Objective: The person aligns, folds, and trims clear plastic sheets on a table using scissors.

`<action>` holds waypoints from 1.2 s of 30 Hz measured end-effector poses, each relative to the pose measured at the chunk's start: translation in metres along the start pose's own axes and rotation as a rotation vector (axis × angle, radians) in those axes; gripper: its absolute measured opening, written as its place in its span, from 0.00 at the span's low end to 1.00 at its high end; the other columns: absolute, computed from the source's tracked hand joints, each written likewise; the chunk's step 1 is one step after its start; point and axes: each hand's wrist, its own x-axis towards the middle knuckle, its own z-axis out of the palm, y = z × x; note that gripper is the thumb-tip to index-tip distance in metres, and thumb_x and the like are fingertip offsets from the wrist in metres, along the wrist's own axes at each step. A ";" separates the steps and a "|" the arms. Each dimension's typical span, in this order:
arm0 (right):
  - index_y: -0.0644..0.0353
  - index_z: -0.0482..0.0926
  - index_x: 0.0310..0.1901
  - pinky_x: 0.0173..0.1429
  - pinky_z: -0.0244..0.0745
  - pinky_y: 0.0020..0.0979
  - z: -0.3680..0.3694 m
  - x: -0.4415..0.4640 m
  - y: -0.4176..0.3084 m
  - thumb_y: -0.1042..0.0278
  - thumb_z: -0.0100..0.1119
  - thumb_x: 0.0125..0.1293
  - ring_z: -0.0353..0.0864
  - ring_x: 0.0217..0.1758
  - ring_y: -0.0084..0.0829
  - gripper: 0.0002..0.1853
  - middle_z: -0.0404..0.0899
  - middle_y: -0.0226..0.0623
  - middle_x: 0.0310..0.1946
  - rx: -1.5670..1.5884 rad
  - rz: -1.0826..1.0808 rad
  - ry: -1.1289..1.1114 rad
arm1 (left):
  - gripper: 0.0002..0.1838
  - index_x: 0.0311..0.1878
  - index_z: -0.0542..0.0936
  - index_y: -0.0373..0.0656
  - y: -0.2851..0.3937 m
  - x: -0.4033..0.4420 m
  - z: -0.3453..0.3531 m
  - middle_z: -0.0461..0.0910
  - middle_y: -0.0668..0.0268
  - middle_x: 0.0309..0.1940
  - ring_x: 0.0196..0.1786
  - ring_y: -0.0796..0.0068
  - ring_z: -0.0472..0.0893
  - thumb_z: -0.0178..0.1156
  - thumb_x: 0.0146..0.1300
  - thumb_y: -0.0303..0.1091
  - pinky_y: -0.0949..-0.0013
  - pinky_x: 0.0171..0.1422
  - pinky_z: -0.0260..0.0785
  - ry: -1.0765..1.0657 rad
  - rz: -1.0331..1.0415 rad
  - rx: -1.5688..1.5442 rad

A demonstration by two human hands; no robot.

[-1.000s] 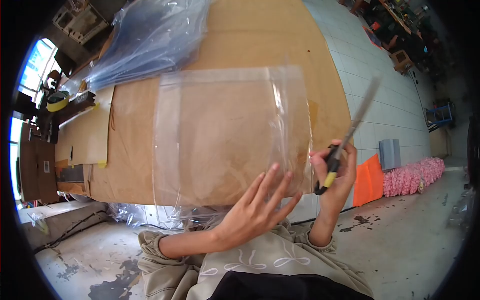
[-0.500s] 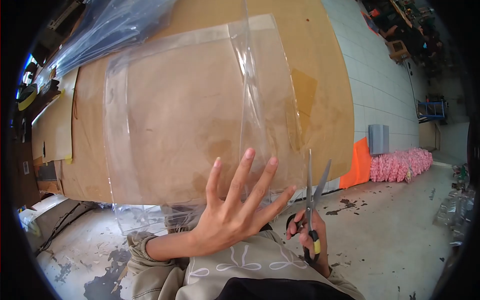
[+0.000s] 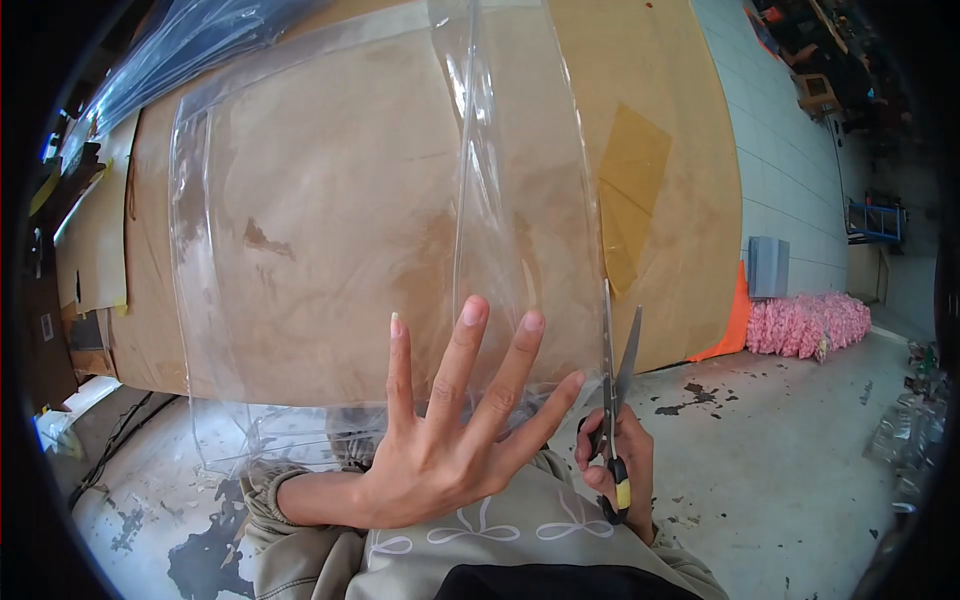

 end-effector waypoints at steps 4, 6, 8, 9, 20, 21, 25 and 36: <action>0.66 0.69 0.45 0.33 0.66 0.19 -0.002 0.000 0.001 0.61 0.74 0.48 0.68 0.31 0.18 0.28 0.69 0.31 0.34 -0.040 -0.005 -0.015 | 0.27 0.58 0.73 0.70 -0.002 0.000 -0.002 0.69 0.56 0.60 0.60 0.32 0.66 0.56 0.53 0.35 0.29 0.60 0.57 -0.031 0.015 0.016; 0.65 0.70 0.45 0.33 0.66 0.19 -0.003 0.000 0.001 0.61 0.75 0.47 0.68 0.31 0.18 0.28 0.69 0.31 0.34 -0.075 -0.012 -0.007 | 0.28 0.58 0.73 0.70 -0.002 0.000 -0.002 0.70 0.56 0.60 0.60 0.32 0.66 0.56 0.52 0.34 0.29 0.59 0.58 -0.026 0.020 0.019; 0.65 0.70 0.45 0.32 0.66 0.20 -0.004 0.001 0.001 0.61 0.75 0.47 0.69 0.30 0.19 0.28 0.69 0.31 0.34 -0.114 -0.023 -0.006 | 0.28 0.58 0.73 0.70 -0.003 0.000 -0.001 0.70 0.56 0.60 0.59 0.32 0.66 0.56 0.52 0.33 0.29 0.59 0.58 -0.003 0.028 0.026; 0.65 0.70 0.45 0.32 0.67 0.20 -0.004 0.001 0.001 0.61 0.75 0.46 0.69 0.30 0.19 0.28 0.69 0.31 0.34 -0.132 -0.027 -0.005 | 0.28 0.58 0.73 0.70 -0.003 0.000 -0.001 0.70 0.56 0.60 0.59 0.32 0.67 0.56 0.52 0.33 0.29 0.58 0.58 -0.003 0.033 0.033; 0.67 0.71 0.43 0.32 0.66 0.20 0.001 0.004 -0.002 0.62 0.75 0.47 0.68 0.28 0.18 0.27 0.69 0.29 0.27 -0.170 -0.038 0.039 | 0.31 0.59 0.72 0.69 -0.003 0.001 -0.002 0.71 0.57 0.59 0.58 0.32 0.69 0.54 0.51 0.26 0.29 0.57 0.61 -0.008 0.052 0.052; 0.67 0.71 0.43 0.31 0.66 0.20 0.002 0.003 -0.002 0.62 0.74 0.48 0.67 0.27 0.18 0.26 0.69 0.29 0.26 -0.175 -0.044 0.045 | 0.31 0.59 0.72 0.69 -0.003 0.001 -0.003 0.71 0.57 0.59 0.57 0.32 0.69 0.54 0.51 0.26 0.30 0.57 0.61 -0.010 0.054 0.058; 0.67 0.71 0.42 0.31 0.64 0.19 0.003 0.002 -0.003 0.62 0.74 0.49 0.67 0.27 0.17 0.25 0.69 0.29 0.25 -0.160 -0.033 0.055 | 0.30 0.59 0.73 0.69 -0.004 0.001 -0.003 0.71 0.57 0.59 0.56 0.32 0.70 0.54 0.51 0.27 0.30 0.56 0.62 -0.003 0.053 0.062; 0.67 0.71 0.42 0.30 0.61 0.17 0.005 -0.001 -0.001 0.70 0.71 0.51 0.66 0.26 0.14 0.21 0.68 0.26 0.23 -0.166 -0.019 0.094 | 0.27 0.58 0.73 0.70 -0.002 0.001 0.001 0.71 0.58 0.59 0.57 0.32 0.69 0.58 0.52 0.35 0.31 0.56 0.63 0.035 0.027 0.057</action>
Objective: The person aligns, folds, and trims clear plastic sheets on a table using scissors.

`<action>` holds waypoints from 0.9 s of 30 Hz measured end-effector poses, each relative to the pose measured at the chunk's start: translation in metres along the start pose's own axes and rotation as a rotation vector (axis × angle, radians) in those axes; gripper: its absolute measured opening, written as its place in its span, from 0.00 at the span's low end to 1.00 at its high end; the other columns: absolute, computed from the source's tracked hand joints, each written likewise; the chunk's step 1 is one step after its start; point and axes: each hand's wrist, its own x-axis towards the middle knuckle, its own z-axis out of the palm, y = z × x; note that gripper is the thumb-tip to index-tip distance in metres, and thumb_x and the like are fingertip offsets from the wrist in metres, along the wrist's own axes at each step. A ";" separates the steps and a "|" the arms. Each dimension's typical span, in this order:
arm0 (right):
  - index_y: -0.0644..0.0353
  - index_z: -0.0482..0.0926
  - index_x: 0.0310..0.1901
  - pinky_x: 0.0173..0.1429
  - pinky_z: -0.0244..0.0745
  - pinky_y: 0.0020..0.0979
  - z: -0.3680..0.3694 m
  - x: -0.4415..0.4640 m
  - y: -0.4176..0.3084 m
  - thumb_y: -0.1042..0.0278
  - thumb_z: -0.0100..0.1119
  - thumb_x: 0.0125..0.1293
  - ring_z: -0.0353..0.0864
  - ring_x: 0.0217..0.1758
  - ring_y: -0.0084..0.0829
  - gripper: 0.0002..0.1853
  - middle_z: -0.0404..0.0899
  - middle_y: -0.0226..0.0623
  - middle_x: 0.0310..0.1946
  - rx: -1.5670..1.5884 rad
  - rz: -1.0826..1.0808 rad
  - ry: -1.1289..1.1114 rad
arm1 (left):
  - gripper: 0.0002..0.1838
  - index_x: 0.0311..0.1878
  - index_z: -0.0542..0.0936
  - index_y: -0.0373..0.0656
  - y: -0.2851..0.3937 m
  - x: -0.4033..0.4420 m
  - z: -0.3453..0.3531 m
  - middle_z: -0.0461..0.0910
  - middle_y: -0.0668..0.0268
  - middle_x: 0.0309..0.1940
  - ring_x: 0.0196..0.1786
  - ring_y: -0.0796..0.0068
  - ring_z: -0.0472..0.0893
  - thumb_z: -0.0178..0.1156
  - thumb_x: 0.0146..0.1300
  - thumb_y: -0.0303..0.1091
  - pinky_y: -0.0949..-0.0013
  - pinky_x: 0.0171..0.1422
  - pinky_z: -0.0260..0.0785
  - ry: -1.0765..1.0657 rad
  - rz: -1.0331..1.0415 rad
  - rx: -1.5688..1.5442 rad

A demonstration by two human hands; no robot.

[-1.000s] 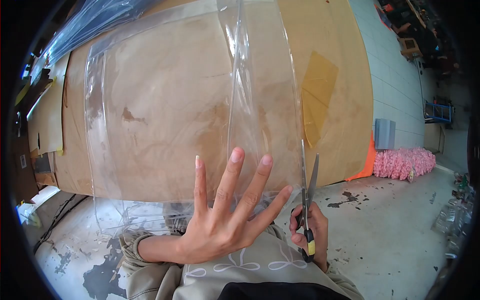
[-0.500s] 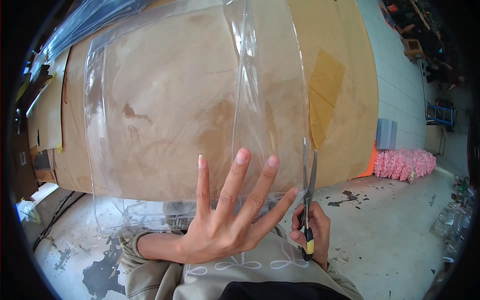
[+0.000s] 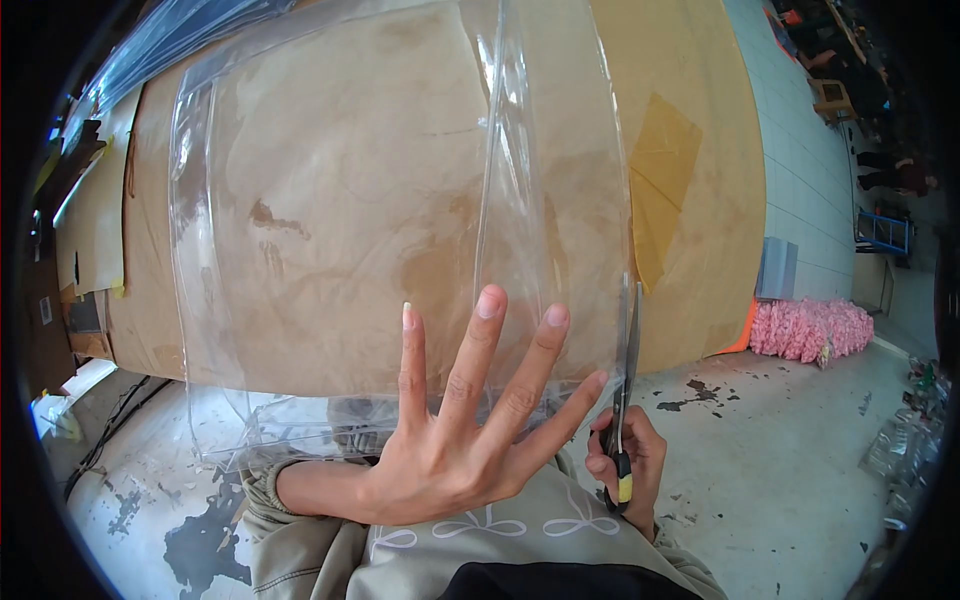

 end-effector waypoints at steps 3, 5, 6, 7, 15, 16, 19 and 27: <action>0.67 0.72 0.42 0.30 0.61 0.17 0.001 -0.001 -0.002 0.72 0.71 0.50 0.66 0.25 0.14 0.20 0.68 0.25 0.22 -0.008 0.045 0.027 | 0.27 0.58 0.73 0.70 0.000 0.000 0.001 0.71 0.58 0.59 0.56 0.32 0.70 0.59 0.52 0.36 0.31 0.56 0.63 0.004 -0.006 -0.004; 0.67 0.73 0.41 0.29 0.60 0.17 0.001 -0.002 -0.004 0.73 0.71 0.50 0.65 0.24 0.14 0.19 0.67 0.24 0.21 -0.035 0.054 0.043 | 0.27 0.58 0.73 0.71 0.000 0.000 0.001 0.71 0.58 0.59 0.56 0.32 0.70 0.59 0.52 0.36 0.31 0.55 0.63 0.007 0.001 0.004; 0.67 0.73 0.40 0.29 0.60 0.17 0.001 -0.002 -0.005 0.73 0.71 0.49 0.65 0.24 0.13 0.19 0.67 0.24 0.20 -0.049 0.058 0.051 | 0.27 0.58 0.73 0.70 -0.001 0.001 0.001 0.71 0.58 0.59 0.56 0.32 0.70 0.59 0.52 0.36 0.31 0.55 0.64 0.002 0.005 0.010; 0.67 0.73 0.40 0.28 0.60 0.17 0.001 -0.001 -0.007 0.73 0.72 0.49 0.65 0.24 0.13 0.19 0.67 0.24 0.20 -0.069 0.057 0.060 | 0.27 0.58 0.73 0.70 -0.001 0.001 0.000 0.71 0.57 0.59 0.56 0.32 0.70 0.59 0.52 0.35 0.31 0.55 0.64 -0.002 0.010 0.015; 0.66 0.75 0.39 0.26 0.60 0.16 0.000 -0.001 -0.012 0.71 0.74 0.45 0.64 0.23 0.12 0.20 0.67 0.23 0.19 -0.160 0.080 0.102 | 0.32 0.58 0.72 0.70 -0.003 0.001 -0.002 0.72 0.58 0.59 0.55 0.33 0.71 0.53 0.50 0.25 0.32 0.54 0.65 -0.035 0.024 0.018; 0.65 0.75 0.39 0.26 0.60 0.16 -0.001 -0.001 -0.011 0.71 0.74 0.45 0.65 0.23 0.12 0.20 0.67 0.23 0.19 -0.188 0.077 0.105 | 0.33 0.58 0.72 0.70 -0.002 0.001 -0.002 0.72 0.58 0.59 0.55 0.33 0.71 0.52 0.49 0.25 0.32 0.54 0.65 -0.030 0.022 0.020; 0.65 0.76 0.39 0.26 0.60 0.16 -0.004 -0.001 -0.011 0.71 0.74 0.45 0.65 0.23 0.12 0.20 0.68 0.23 0.19 -0.248 0.076 0.108 | 0.32 0.59 0.72 0.71 -0.003 0.001 -0.001 0.72 0.58 0.59 0.55 0.33 0.71 0.52 0.50 0.25 0.32 0.55 0.65 -0.023 0.022 0.029; 0.66 0.74 0.37 0.27 0.59 0.17 -0.011 0.000 -0.004 0.71 0.71 0.50 0.65 0.21 0.13 0.16 0.67 0.24 0.18 -0.016 0.006 0.015 | 0.32 0.59 0.72 0.72 -0.002 0.000 0.000 0.72 0.59 0.59 0.55 0.33 0.71 0.56 0.50 0.27 0.33 0.55 0.65 -0.019 -0.002 -0.011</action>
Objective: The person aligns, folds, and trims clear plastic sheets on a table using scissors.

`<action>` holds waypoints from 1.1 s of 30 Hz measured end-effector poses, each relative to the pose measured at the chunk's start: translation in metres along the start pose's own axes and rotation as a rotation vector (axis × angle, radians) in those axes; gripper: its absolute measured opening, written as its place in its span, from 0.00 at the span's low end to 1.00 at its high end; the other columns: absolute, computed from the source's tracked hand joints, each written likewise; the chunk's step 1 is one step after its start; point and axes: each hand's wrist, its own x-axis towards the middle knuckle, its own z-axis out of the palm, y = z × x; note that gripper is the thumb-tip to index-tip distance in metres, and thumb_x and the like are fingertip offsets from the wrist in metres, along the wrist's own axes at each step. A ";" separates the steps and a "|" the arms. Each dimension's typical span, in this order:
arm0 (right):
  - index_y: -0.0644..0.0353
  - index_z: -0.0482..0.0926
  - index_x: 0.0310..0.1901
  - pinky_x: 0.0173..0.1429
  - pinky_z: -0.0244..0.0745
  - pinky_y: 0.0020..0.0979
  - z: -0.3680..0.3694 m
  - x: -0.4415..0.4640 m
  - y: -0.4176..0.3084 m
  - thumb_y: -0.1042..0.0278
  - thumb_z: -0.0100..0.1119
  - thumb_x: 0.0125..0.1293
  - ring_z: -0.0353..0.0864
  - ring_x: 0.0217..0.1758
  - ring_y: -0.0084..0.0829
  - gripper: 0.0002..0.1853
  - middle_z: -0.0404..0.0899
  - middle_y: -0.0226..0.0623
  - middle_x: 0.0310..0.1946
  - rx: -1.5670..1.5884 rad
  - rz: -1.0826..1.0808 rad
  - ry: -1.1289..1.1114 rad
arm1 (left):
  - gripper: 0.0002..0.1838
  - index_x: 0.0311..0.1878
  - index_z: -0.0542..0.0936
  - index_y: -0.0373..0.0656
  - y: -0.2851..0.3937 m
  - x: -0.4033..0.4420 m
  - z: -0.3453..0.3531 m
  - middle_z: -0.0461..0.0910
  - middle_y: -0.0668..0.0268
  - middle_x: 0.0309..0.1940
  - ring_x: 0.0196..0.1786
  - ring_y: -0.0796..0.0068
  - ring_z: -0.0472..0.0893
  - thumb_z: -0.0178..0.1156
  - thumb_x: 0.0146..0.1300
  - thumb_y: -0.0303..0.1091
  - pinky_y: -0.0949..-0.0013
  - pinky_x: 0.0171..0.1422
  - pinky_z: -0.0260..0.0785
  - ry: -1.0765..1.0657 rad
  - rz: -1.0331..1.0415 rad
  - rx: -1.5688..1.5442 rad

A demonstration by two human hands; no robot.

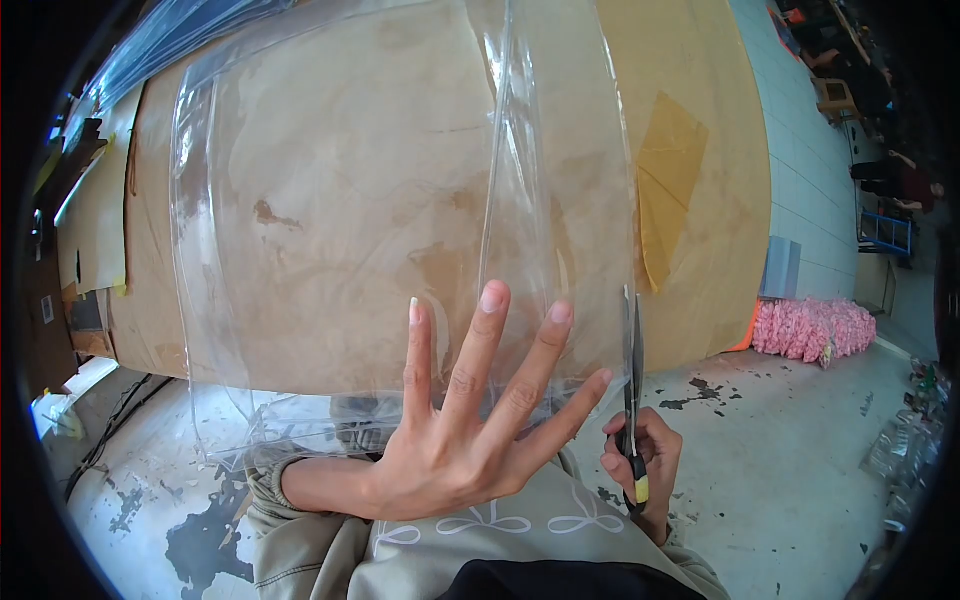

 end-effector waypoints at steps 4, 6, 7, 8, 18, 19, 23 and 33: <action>0.67 0.74 0.37 0.27 0.58 0.17 0.004 0.004 -0.003 0.71 0.70 0.51 0.65 0.21 0.13 0.16 0.68 0.25 0.19 0.002 0.009 0.006 | 0.32 0.59 0.72 0.72 0.000 -0.002 -0.002 0.71 0.59 0.59 0.56 0.33 0.71 0.55 0.50 0.26 0.33 0.54 0.66 0.002 0.009 -0.008; 0.67 0.74 0.38 0.27 0.58 0.17 0.005 0.006 -0.004 0.71 0.69 0.51 0.65 0.21 0.13 0.16 0.69 0.25 0.19 0.015 0.014 0.001 | 0.32 0.59 0.72 0.72 0.001 -0.004 -0.004 0.71 0.60 0.59 0.56 0.34 0.71 0.54 0.51 0.26 0.33 0.54 0.66 -0.007 0.018 -0.014; 0.67 0.74 0.38 0.27 0.59 0.17 0.006 0.008 -0.005 0.72 0.69 0.52 0.66 0.22 0.13 0.15 0.69 0.26 0.19 0.004 0.000 0.002 | 0.32 0.59 0.72 0.72 0.003 -0.005 -0.004 0.71 0.60 0.59 0.56 0.34 0.71 0.53 0.51 0.25 0.33 0.54 0.66 -0.014 0.021 -0.021; 0.67 0.74 0.38 0.27 0.59 0.17 0.007 0.010 -0.006 0.72 0.69 0.52 0.66 0.22 0.13 0.15 0.70 0.26 0.20 -0.007 -0.013 0.004 | 0.32 0.58 0.72 0.72 0.004 -0.006 -0.005 0.71 0.60 0.59 0.56 0.34 0.71 0.52 0.51 0.25 0.33 0.54 0.67 -0.021 0.024 -0.027; 0.70 0.73 0.39 0.31 0.64 0.19 0.015 0.011 -0.007 0.75 0.65 0.54 0.70 0.27 0.16 0.14 0.75 0.31 0.25 0.041 -0.026 0.061 | 0.32 0.58 0.73 0.72 0.014 -0.016 0.000 0.70 0.60 0.61 0.57 0.33 0.69 0.51 0.50 0.25 0.30 0.54 0.65 -0.015 0.000 -0.099; 0.70 0.74 0.39 0.31 0.64 0.19 0.015 0.011 -0.008 0.75 0.66 0.54 0.70 0.27 0.16 0.14 0.75 0.30 0.25 0.034 -0.018 0.065 | 0.32 0.59 0.73 0.72 0.014 -0.016 0.000 0.69 0.60 0.61 0.57 0.33 0.69 0.51 0.50 0.25 0.30 0.54 0.65 -0.019 -0.004 -0.101; 0.71 0.74 0.38 0.31 0.65 0.19 0.014 0.012 -0.011 0.75 0.66 0.53 0.70 0.26 0.16 0.13 0.74 0.30 0.24 -0.028 -0.007 0.072 | 0.31 0.59 0.72 0.73 0.017 -0.016 0.001 0.69 0.60 0.61 0.58 0.33 0.68 0.54 0.50 0.28 0.30 0.55 0.63 -0.024 -0.023 -0.109; 0.69 0.75 0.36 0.28 0.63 0.18 0.013 0.012 -0.012 0.75 0.68 0.51 0.69 0.24 0.14 0.13 0.74 0.28 0.21 -0.143 0.004 0.123 | 0.30 0.58 0.73 0.74 0.019 -0.016 0.004 0.69 0.60 0.61 0.58 0.32 0.68 0.59 0.49 0.34 0.29 0.57 0.61 -0.007 -0.050 -0.118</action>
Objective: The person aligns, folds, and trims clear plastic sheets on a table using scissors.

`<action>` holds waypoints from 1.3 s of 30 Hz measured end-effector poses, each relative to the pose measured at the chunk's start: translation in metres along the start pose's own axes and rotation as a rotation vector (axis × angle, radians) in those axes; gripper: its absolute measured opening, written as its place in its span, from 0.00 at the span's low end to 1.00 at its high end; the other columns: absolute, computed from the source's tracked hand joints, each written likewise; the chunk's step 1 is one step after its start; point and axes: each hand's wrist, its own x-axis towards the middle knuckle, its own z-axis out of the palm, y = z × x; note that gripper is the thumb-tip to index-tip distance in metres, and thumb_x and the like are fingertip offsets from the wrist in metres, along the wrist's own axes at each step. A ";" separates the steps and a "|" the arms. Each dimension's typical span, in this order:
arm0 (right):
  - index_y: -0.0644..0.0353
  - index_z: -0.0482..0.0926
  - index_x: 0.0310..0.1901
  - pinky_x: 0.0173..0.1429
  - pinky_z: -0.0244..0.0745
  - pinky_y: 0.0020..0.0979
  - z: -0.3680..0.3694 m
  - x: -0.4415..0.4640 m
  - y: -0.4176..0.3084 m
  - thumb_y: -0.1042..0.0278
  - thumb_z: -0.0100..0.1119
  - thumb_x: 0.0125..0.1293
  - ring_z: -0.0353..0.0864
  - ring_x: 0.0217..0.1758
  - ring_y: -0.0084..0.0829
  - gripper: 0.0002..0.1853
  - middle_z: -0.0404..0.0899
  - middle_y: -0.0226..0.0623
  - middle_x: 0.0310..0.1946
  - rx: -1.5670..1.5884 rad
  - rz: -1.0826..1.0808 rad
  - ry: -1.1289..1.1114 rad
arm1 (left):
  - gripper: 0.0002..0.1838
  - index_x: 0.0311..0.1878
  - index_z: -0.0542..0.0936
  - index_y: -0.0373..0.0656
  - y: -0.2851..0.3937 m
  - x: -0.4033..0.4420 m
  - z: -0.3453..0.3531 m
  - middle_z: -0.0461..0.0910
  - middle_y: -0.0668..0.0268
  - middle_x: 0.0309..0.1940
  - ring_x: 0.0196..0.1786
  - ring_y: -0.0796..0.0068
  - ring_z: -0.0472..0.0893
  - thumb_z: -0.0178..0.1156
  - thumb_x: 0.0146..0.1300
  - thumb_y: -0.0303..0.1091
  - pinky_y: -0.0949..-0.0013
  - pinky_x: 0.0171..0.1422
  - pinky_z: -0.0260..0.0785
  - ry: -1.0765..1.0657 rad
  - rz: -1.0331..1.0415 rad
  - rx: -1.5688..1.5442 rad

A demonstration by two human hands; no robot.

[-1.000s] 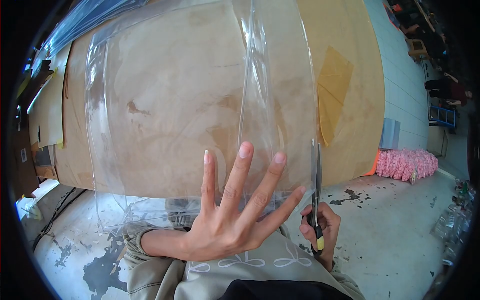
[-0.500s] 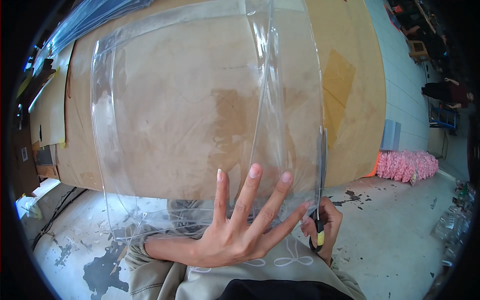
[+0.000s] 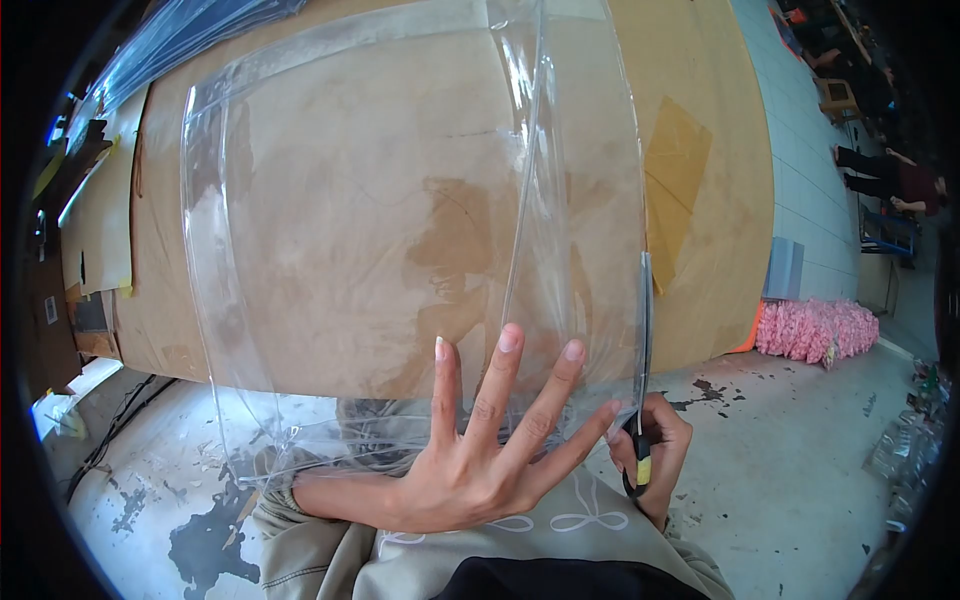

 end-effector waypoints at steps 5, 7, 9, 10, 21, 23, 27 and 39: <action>0.67 0.75 0.36 0.27 0.62 0.18 -0.003 0.001 0.001 0.76 0.68 0.50 0.69 0.24 0.14 0.13 0.73 0.26 0.21 -0.056 -0.007 -0.001 | 0.29 0.57 0.73 0.73 0.000 0.000 0.000 0.70 0.59 0.60 0.58 0.32 0.68 0.60 0.50 0.35 0.30 0.57 0.61 0.006 -0.001 0.001; 0.66 0.75 0.37 0.27 0.62 0.17 -0.018 0.003 0.001 0.77 0.68 0.49 0.69 0.23 0.14 0.13 0.73 0.25 0.21 -0.086 -0.025 0.020 | 0.28 0.57 0.74 0.73 -0.005 0.003 -0.003 0.70 0.58 0.60 0.58 0.30 0.67 0.61 0.51 0.37 0.30 0.57 0.62 0.026 0.000 0.028; 0.64 0.75 0.39 0.26 0.62 0.17 -0.042 0.006 0.001 0.78 0.69 0.48 0.68 0.22 0.14 0.16 0.72 0.25 0.22 -0.082 -0.052 0.070 | 0.27 0.57 0.74 0.73 -0.011 0.003 -0.007 0.70 0.57 0.59 0.57 0.29 0.67 0.62 0.51 0.40 0.31 0.56 0.62 0.040 0.010 0.062; 0.63 0.74 0.41 0.26 0.61 0.17 -0.049 0.013 -0.005 0.78 0.69 0.48 0.69 0.22 0.15 0.18 0.72 0.26 0.23 -0.141 -0.079 0.201 | 0.26 0.57 0.74 0.73 -0.014 0.002 -0.008 0.70 0.56 0.59 0.57 0.28 0.67 0.63 0.51 0.42 0.31 0.56 0.63 0.044 0.019 0.083; 0.63 0.76 0.47 0.44 0.69 0.37 -0.008 0.109 -0.090 0.70 0.60 0.59 0.73 0.43 0.42 0.15 0.74 0.42 0.44 -1.083 -0.939 0.486 | 0.26 0.59 0.71 0.76 -0.032 -0.028 -0.010 0.71 0.55 0.58 0.56 0.26 0.66 0.62 0.55 0.51 0.31 0.53 0.65 0.066 0.150 0.119; 0.63 0.77 0.45 0.42 0.70 0.35 0.002 0.105 -0.103 0.70 0.61 0.58 0.74 0.43 0.40 0.13 0.73 0.42 0.45 -1.072 -1.096 0.461 | 0.25 0.60 0.70 0.76 -0.034 -0.028 -0.009 0.71 0.55 0.58 0.56 0.26 0.66 0.61 0.56 0.51 0.31 0.52 0.65 0.079 0.153 0.130; 0.62 0.80 0.37 0.33 0.70 0.28 0.021 0.087 -0.109 0.74 0.63 0.55 0.76 0.36 0.32 0.08 0.76 0.37 0.32 -0.480 -0.624 -0.232 | 0.29 0.63 0.67 0.73 -0.033 -0.028 -0.004 0.69 0.60 0.61 0.57 0.36 0.69 0.45 0.59 0.29 0.29 0.54 0.63 0.158 0.091 0.086; 0.64 0.74 0.30 0.35 0.68 0.34 0.037 0.143 -0.124 0.86 0.52 0.42 0.70 0.30 0.39 0.11 0.67 0.41 0.22 -0.964 -1.391 0.026 | 0.25 0.59 0.72 0.74 -0.041 -0.028 -0.005 0.69 0.57 0.59 0.58 0.30 0.67 0.61 0.56 0.47 0.32 0.60 0.59 0.097 0.072 0.054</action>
